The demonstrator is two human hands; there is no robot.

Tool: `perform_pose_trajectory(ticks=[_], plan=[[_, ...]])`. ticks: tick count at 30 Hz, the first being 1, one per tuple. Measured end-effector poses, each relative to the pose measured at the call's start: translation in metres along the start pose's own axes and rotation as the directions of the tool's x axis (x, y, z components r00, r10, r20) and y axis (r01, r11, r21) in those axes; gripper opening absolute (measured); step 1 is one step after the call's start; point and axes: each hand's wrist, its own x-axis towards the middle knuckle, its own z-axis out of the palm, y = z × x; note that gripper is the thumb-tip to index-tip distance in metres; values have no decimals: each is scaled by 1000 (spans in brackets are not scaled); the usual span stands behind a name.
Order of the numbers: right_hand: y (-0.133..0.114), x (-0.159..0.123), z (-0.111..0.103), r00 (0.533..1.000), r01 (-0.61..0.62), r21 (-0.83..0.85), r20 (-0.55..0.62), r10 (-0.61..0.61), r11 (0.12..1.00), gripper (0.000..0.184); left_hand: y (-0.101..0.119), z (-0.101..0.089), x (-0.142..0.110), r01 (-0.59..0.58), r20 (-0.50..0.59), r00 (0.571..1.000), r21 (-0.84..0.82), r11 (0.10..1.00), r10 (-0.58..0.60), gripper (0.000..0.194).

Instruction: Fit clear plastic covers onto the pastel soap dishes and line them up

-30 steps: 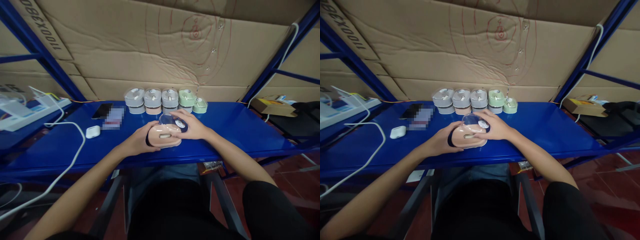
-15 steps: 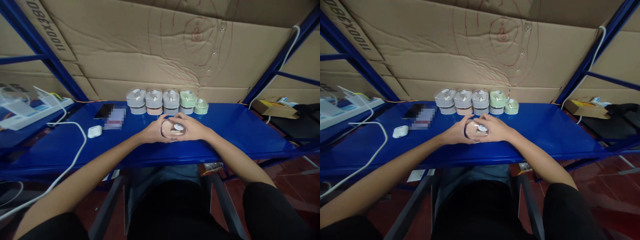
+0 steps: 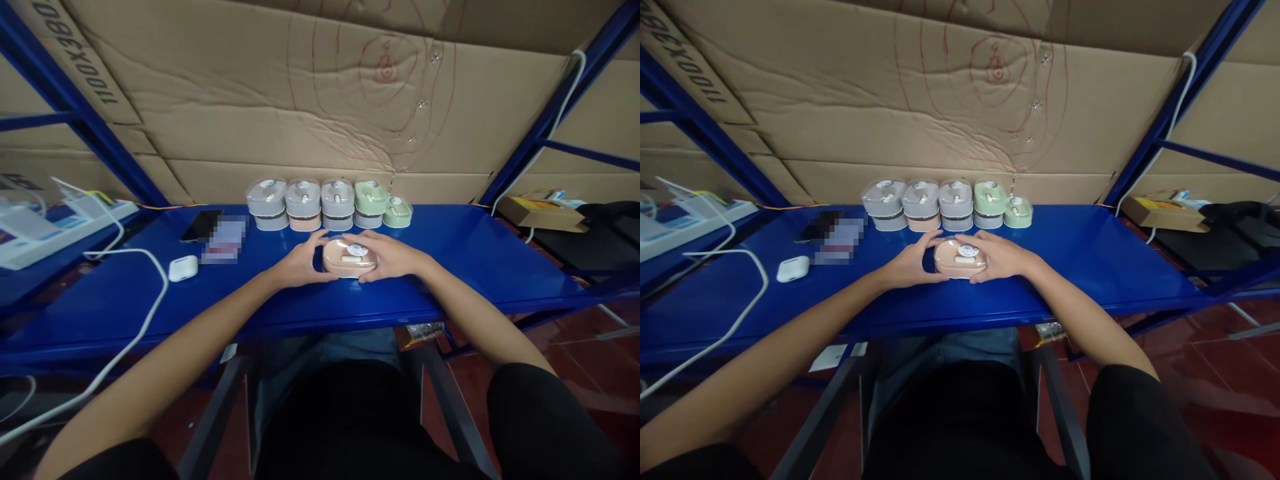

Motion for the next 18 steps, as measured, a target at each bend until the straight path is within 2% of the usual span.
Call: perform_pose_trajectory(ticks=[2, 4, 6, 7, 8, 9, 10, 12, 13, 14, 15, 16, 18], plan=[[5, -7, -7, 999, -27, 40, -16, 28, 999, 116, -3, -3, 0, -35, -34, 999, 11, 999, 35, 112], [10, -13, -20, 996, -34, 85, -79, 40, 996, 111, -4, -6, 0, -48, -71, 996, 24, 999, 50, 102], [17, -16, -37, 972, -62, 111, -221, 85, 992, 110, -4, -8, 1, -29, -108, 994, 35, 999, 32, 94], [22, -16, -47, 935, -115, 110, -323, 145, 987, 111, -4, -8, 2, -11, -117, 993, 42, 999, 16, 91], [28, -15, -57, 873, -202, 106, -431, 228, 974, 111, -3, -8, 2, 7, -116, 993, 55, 998, 0, 89], [36, -13, -67, 783, -315, 107, -532, 322, 943, 110, -1, -8, 2, 22, -108, 994, 74, 997, -14, 88], [45, -9, -76, 673, -442, 120, -611, 417, 889, 107, 0, -7, 3, 33, -97, 995, 95, 995, -24, 88], [63, 1, -89, 460, -658, 177, -674, 577, 732, 97, 3, -5, 4, 41, -79, 996, 128, 991, -31, 87], [72, 6, -93, 382, -730, 208, -665, 642, 651, 91, 4, -5, 4, 37, -76, 997, 135, 990, -27, 87], [79, 11, -94, 326, -783, 229, -641, 695, 579, 86, 5, -4, 4, 31, -75, 997, 136, 990, -20, 86], [85, 16, -94, 290, -820, 240, -609, 738, 520, 83, 6, -4, 4, 26, -74, 997, 134, 991, -17, 85], [89, 20, -92, 271, -847, 238, -576, 771, 476, 81, 7, -4, 4, 26, -73, 997, 134, 991, -16, 84], [93, 25, -84, 266, -879, 212, -526, 808, 428, 81, 7, -3, 4, 30, -65, 998, 141, 990, -21, 83]])
